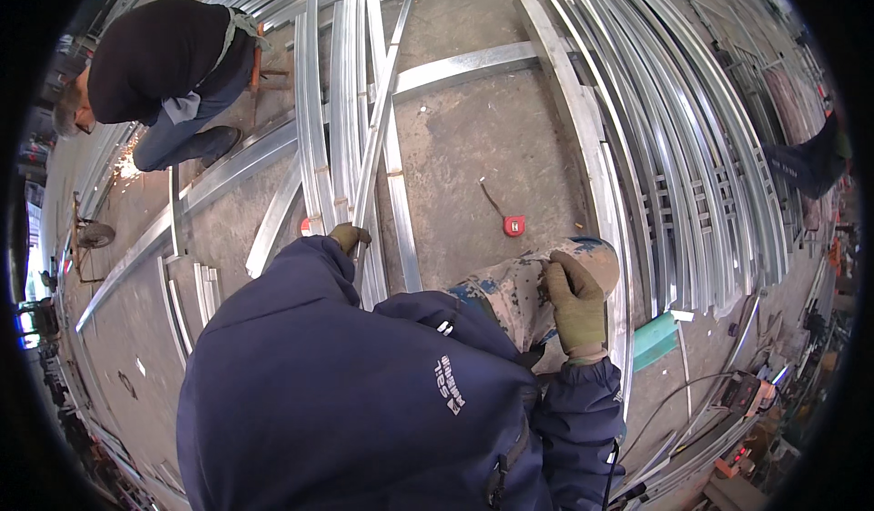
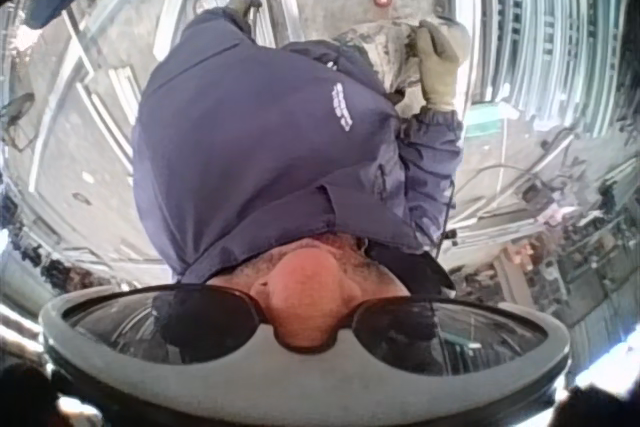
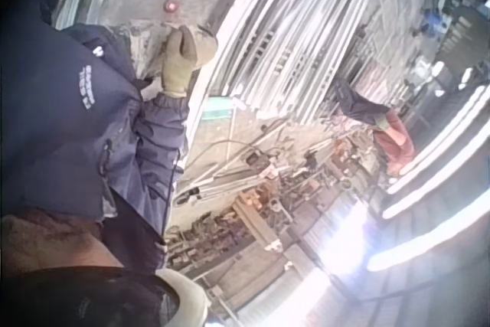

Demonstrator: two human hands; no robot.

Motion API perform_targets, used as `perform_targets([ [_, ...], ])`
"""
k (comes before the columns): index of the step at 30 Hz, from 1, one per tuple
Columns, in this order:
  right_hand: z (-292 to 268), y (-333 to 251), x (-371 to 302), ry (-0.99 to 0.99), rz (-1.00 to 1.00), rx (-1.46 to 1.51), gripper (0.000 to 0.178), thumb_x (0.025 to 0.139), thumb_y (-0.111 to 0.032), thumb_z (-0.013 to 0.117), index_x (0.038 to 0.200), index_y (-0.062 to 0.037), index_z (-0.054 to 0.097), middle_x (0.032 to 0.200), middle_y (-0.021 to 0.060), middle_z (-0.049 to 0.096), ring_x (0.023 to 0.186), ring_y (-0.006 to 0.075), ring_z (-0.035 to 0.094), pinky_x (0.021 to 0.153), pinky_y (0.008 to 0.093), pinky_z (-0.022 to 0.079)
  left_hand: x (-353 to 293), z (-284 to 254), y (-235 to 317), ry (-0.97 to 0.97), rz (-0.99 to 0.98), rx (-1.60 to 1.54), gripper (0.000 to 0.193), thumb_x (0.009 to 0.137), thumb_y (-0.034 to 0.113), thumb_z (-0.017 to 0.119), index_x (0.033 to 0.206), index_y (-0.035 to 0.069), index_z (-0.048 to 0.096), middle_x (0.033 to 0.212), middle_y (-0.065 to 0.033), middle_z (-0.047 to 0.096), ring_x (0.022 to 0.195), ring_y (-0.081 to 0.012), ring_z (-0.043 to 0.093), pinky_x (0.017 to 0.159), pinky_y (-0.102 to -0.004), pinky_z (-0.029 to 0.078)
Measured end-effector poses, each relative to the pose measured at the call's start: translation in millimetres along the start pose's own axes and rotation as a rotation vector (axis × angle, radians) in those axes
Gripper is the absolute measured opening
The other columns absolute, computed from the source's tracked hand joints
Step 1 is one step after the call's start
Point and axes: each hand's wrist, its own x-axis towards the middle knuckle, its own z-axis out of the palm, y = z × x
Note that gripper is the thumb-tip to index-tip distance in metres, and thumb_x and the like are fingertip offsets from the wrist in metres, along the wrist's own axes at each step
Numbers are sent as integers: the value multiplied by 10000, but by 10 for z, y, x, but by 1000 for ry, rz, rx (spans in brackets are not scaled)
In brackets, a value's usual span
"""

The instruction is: The person welds metal frame components on the floor of a workshop. They position metal bars, use a welding torch to join them, and then move to a gas cylinder to adjust the valve.

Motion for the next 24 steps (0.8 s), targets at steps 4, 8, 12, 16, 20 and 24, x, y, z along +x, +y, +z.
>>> perform_targets([
  [4, 25, -62, -78, 46, 38, 24, 354, 1045, -187, 645, 1321, 34, 651, 1147, 146, 736, 937, 177, 711, 844, 304, 581, 47, 269, 72, 21, -473, -581, 407, 860, 274, 796, 1201, 63, 727, 995, -188, 753, 862, -330, 705, 777, -426, 551],
  [8, 78, -37, -92, 78, 56, 44, 354, 1045, -180, 645, 1329, 32, 648, 1153, 145, 736, 955, 185, 715, 870, 311, 585, 223, 606, -51, 54, -377, -559, 362, 891, 267, 778, 1110, -17, 733, 891, -185, 733, 659, -332, 654, 590, -483, 532],
  [12, 67, -53, -117, 94, 49, 40, 352, 1042, -197, 648, 1325, 12, 663, 1140, 126, 742, 963, 169, 710, 844, 298, 567, 481, 761, -355, -70, -309, -534, 394, 880, 287, 807, 1107, -20, 712, 864, -170, 703, 693, -311, 653, 622, -468, 535],
  [16, -205, -48, -246, 173, -15, -96, 360, 1034, -220, 663, 1309, 12, 673, 1085, 94, 737, 948, 155, 694, 832, 282, 542, 542, 833, 7, -32, -305, -724, 430, 891, 311, 815, 1177, 46, 633, 949, -123, 619, 825, -282, 596, 669, -455, 525],
  [20, -305, -45, -265, 205, -68, -253, 383, 1030, -266, 658, 1289, 16, 685, 1170, 113, 736, 1048, 160, 680, 940, 281, 529, 554, 1055, 198, -68, -406, -747, 345, 972, 351, 709, 1008, 9, 689, 793, -143, 636, 682, -292, 627, 605, -468, 546],
  [24, -488, 0, -446, 297, 0, -48, 385, 1020, -253, 682, 1313, -2, 680, 1197, 95, 734, 1089, 153, 665, 967, 298, 527, 775, 952, 158, -214, 278, 717, 469, 1008, 371, 603, 1366, 71, 646, 1153, -216, 744, 1137, -372, 701, 922, -465, 561],
])
